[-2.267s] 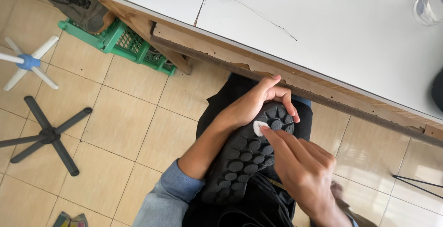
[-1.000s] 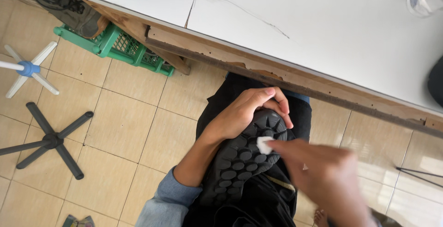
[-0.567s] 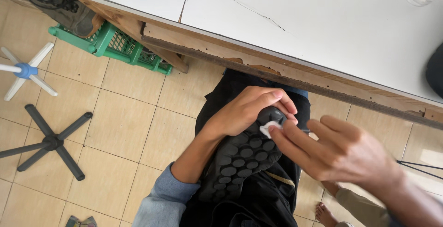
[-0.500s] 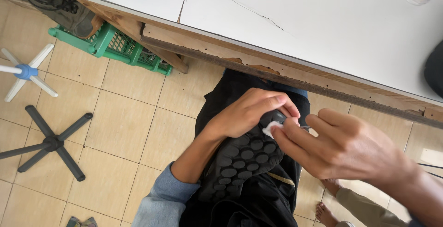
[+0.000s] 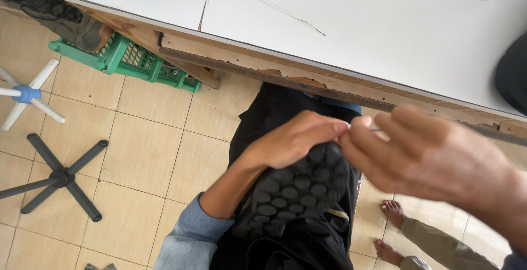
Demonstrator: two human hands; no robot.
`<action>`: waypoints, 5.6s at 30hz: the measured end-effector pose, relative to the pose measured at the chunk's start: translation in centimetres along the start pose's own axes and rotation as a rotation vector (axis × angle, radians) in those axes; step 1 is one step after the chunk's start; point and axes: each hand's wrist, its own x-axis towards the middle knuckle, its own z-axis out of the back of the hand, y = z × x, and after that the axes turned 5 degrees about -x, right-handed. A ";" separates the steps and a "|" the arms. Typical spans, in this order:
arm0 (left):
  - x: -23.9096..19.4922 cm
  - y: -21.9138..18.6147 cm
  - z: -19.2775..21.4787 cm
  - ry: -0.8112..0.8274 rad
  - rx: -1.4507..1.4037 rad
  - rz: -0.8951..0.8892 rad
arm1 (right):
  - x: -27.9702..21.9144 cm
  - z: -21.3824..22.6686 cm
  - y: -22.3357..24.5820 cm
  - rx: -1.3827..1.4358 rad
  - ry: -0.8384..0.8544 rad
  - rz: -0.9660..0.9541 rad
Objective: The person opens a package of wipes, takes one out, and pours liquid from a bottle onto it. They then use the wet wipe to clean the sole of a black shoe, rubbing the textured surface thoroughly.
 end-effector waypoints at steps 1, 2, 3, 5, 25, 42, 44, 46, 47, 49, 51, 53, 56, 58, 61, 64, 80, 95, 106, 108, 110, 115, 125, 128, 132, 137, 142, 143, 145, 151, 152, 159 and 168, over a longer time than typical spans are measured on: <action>-0.1 -1.3 -0.4 0.002 -0.002 0.003 | -0.1 0.5 -0.3 0.003 0.001 -0.002; -0.1 -2.6 -0.8 -0.019 0.001 0.053 | -0.3 1.1 -0.5 0.075 -0.035 -0.069; -0.2 -3.9 -1.2 -0.039 0.004 0.103 | -0.4 1.8 -0.8 0.146 -0.071 -0.136; -0.4 -2.6 -0.3 -0.047 0.041 0.104 | -1.3 2.6 -2.0 0.220 -0.115 -0.104; -0.1 0.1 0.6 -0.010 0.049 0.056 | -4.3 -2.5 2.4 0.324 -0.061 -0.176; -0.6 0.3 1.3 -0.076 0.030 0.081 | -3.2 -2.4 3.0 0.559 -0.236 -0.472; -0.2 -0.3 1.5 -0.074 0.021 0.091 | -2.4 -0.9 3.8 0.579 -0.233 -0.457; -0.2 -0.8 1.4 -0.074 0.013 0.108 | -1.6 -0.4 4.9 0.604 -0.235 -0.444; -0.2 -0.9 1.3 -0.082 0.021 0.115 | -1.3 -0.7 5.5 0.508 -0.202 -0.437; -0.2 -1.0 1.0 -0.078 0.023 0.125 | -1.3 -1.1 6.4 0.412 -0.160 -0.441; -0.4 -0.7 0.9 -0.121 0.036 0.158 | -1.8 -1.8 6.8 0.436 -0.233 -0.464; 0.0 -0.3 0.6 -0.126 0.041 0.165 | -2.7 -2.9 7.4 0.490 -0.245 -0.490; 0.7 0.3 0.1 -0.141 0.064 0.143 | -3.4 -3.6 7.5 0.538 -0.272 -0.513; 1.0 0.9 -0.2 -0.139 0.071 0.130 | -3.8 -3.8 7.8 0.545 -0.277 -0.525; 1.4 1.2 0.0 -0.141 0.119 0.134 | -5.0 -4.1 8.4 0.534 -0.263 -0.579; 0.6 -1.0 1.0 -0.081 0.102 0.102 | -5.8 -5.2 9.2 0.423 -0.143 -0.731; -0.4 -4.0 2.0 -0.187 0.275 0.059 | 1.7 -7.9 14.5 0.650 -0.652 -1.213; 0.3 -2.9 3.7 -0.080 0.234 0.042 | 3.1 -7.0 12.4 0.801 -0.748 -1.298; 0.3 -3.8 4.0 -0.076 0.235 0.016 | 3.4 -6.4 12.6 0.868 -0.700 -1.372; 0.8 -4.3 4.3 -0.015 0.320 0.055 | 2.8 -6.8 12.7 0.950 -0.698 -1.305; 1.4 -4.7 4.3 0.001 0.354 0.112 | 1.6 -6.0 13.2 0.927 -0.632 -1.222; 1.5 -2.4 3.9 0.046 0.388 0.183 | 1.0 -2.8 12.4 0.747 -0.390 -1.039; 1.7 -1.1 2.6 -0.115 0.462 0.316 | 0.8 -2.2 12.2 0.301 -0.127 -0.592; 2.1 -0.5 2.3 -0.102 0.447 0.282 | 0.2 -2.4 12.2 0.313 -0.172 -0.589; 2.4 -0.9 2.7 -0.056 0.498 0.278 | -2.6 -3.7 13.7 0.362 -0.102 -0.731; 1.7 -2.6 3.5 -0.071 0.446 0.221 | -1.0 -2.2 13.4 0.482 -0.185 -0.879; 1.9 -0.8 3.6 -0.141 0.402 0.380 | 1.8 -0.4 14.6 0.604 -0.249 -0.831; 2.1 -0.8 3.7 -0.153 0.433 0.396 | 2.0 -1.3 14.9 0.506 -0.234 -0.835; 1.8 -0.3 3.3 -0.166 0.453 0.416 | 1.9 -2.2 15.8 0.416 -0.209 -0.836; 1.7 1.0 4.1 -0.193 0.469 0.375 | -0.6 -3.8 16.9 0.412 -0.239 -0.822; 1.3 0.6 4.3 -0.183 0.401 0.372 | -0.8 -3.7 17.0 0.433 -0.184 -0.881; 1.5 0.8 4.4 -0.177 0.389 0.382 | 3.4 -1.3 17.4 0.451 -0.220 -0.804; 0.4 -0.2 4.8 -0.208 0.368 0.373 | -1.5 -7.2 21.5 0.466 -0.036 -1.010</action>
